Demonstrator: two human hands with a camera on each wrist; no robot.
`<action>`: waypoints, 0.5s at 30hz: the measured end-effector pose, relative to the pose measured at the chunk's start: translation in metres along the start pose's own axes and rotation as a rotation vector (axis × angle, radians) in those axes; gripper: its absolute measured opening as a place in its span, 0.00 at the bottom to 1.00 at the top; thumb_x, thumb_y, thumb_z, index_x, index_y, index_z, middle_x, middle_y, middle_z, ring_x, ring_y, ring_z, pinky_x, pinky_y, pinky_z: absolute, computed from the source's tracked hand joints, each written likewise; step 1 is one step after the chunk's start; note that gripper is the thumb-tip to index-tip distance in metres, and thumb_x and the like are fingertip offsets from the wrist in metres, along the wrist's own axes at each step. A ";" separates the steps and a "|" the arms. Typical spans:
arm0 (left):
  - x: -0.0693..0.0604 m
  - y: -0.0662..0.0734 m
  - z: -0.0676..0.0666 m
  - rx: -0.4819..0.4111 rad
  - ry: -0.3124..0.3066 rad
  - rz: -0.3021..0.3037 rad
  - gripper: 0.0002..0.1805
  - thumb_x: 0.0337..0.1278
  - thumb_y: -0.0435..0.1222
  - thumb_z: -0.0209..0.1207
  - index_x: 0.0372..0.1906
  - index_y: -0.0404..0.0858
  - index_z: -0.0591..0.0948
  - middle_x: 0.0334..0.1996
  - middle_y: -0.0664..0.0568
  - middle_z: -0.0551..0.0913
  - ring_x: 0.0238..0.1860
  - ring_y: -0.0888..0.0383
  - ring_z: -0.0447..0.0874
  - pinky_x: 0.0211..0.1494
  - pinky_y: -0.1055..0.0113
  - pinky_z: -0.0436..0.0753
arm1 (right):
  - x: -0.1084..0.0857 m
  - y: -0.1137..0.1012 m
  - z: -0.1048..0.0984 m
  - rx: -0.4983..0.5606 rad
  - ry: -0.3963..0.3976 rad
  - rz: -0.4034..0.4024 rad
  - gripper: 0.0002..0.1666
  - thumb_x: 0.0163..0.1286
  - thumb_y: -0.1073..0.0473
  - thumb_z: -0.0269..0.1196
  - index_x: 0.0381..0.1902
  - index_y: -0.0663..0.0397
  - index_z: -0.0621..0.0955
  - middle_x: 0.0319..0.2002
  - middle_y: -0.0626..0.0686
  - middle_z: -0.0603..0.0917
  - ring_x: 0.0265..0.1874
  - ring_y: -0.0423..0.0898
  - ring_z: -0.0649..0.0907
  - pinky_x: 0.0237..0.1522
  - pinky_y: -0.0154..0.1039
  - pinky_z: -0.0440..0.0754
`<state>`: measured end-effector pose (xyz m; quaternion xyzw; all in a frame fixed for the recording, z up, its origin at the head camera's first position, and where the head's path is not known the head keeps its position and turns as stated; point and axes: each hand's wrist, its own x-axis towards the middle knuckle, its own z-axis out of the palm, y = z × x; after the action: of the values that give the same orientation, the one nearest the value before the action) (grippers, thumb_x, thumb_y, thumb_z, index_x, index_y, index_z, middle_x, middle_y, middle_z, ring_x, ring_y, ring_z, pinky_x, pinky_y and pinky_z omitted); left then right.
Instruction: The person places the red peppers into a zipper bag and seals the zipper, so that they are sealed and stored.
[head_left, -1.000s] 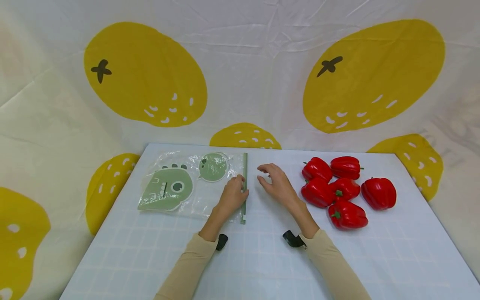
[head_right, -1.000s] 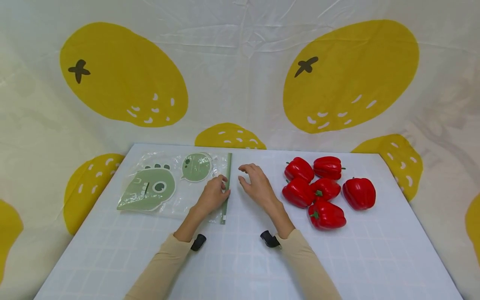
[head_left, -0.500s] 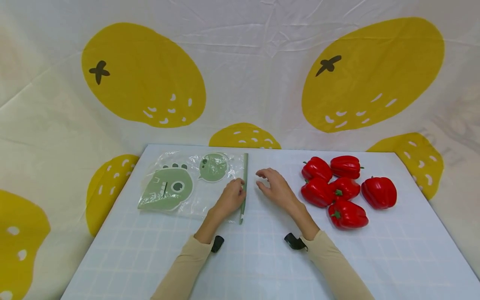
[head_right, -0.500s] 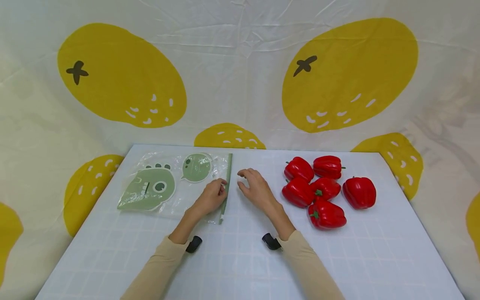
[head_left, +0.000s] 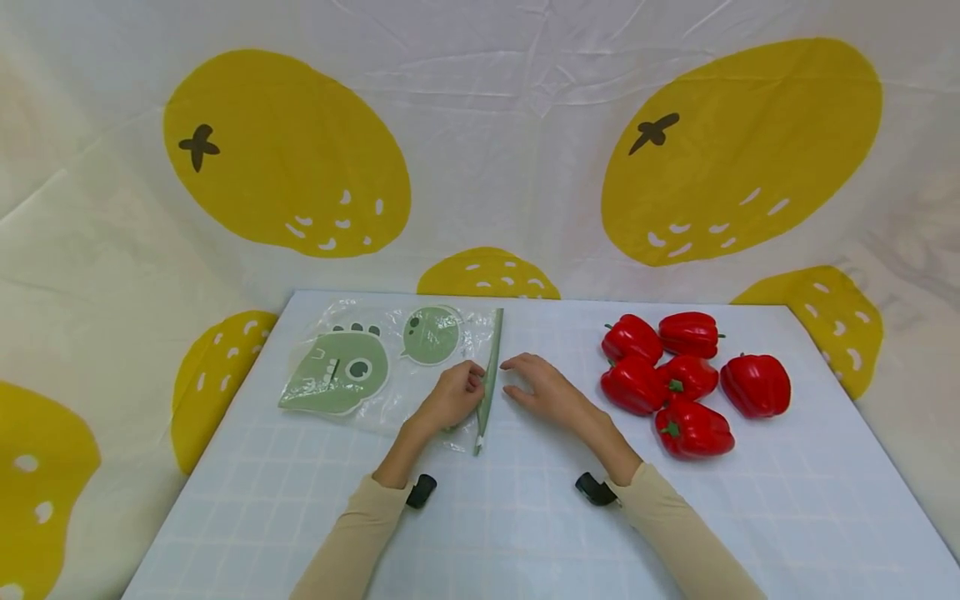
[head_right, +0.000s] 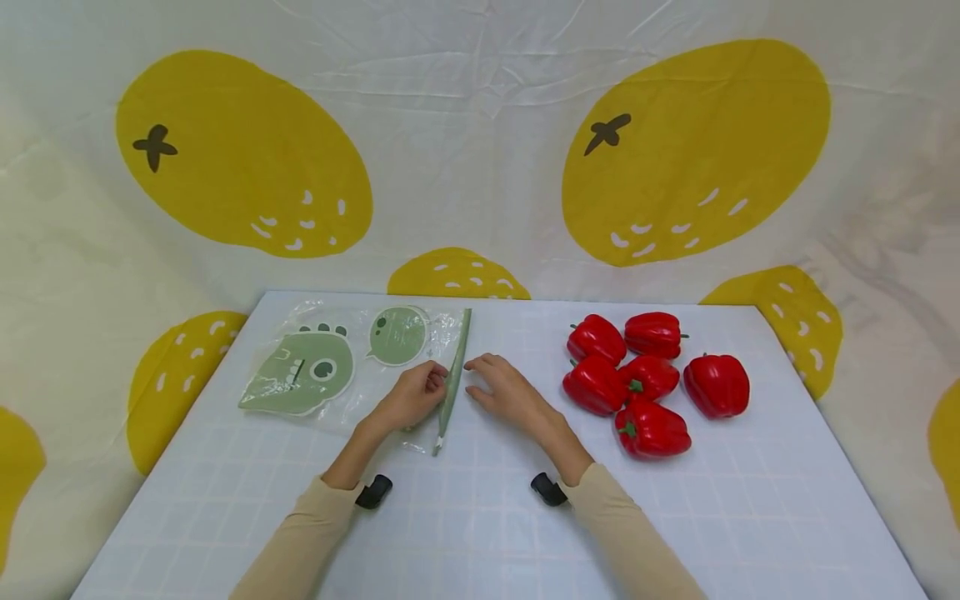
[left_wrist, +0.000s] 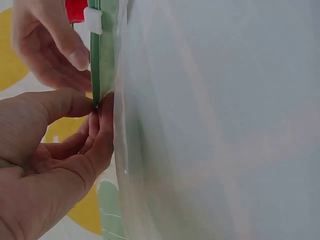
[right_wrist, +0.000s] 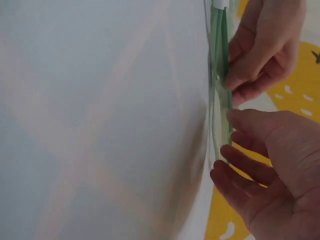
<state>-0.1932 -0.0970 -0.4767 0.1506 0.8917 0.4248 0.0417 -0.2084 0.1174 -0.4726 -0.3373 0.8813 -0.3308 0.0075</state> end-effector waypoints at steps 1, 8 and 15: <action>0.000 -0.001 0.000 -0.010 -0.001 -0.007 0.12 0.60 0.23 0.57 0.48 0.25 0.79 0.35 0.44 0.84 0.39 0.52 0.84 0.45 0.60 0.86 | 0.000 0.000 0.001 -0.011 -0.019 -0.007 0.23 0.71 0.63 0.67 0.61 0.65 0.79 0.58 0.60 0.82 0.61 0.57 0.79 0.67 0.54 0.75; 0.000 -0.006 -0.005 -0.076 -0.013 -0.028 0.12 0.57 0.24 0.59 0.47 0.27 0.80 0.36 0.47 0.83 0.38 0.55 0.82 0.45 0.63 0.84 | 0.003 0.000 0.004 -0.056 -0.115 -0.078 0.28 0.72 0.62 0.67 0.66 0.67 0.76 0.67 0.62 0.75 0.68 0.58 0.74 0.70 0.52 0.72; -0.002 -0.006 -0.010 -0.088 -0.009 -0.006 0.10 0.58 0.25 0.59 0.45 0.29 0.80 0.35 0.48 0.82 0.37 0.59 0.80 0.43 0.68 0.81 | 0.006 -0.001 0.004 -0.161 -0.153 -0.177 0.28 0.73 0.61 0.66 0.66 0.69 0.76 0.68 0.63 0.74 0.68 0.58 0.74 0.69 0.51 0.73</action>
<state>-0.1948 -0.1086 -0.4755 0.1477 0.8725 0.4626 0.0536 -0.2115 0.1110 -0.4745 -0.4375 0.8687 -0.2315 0.0184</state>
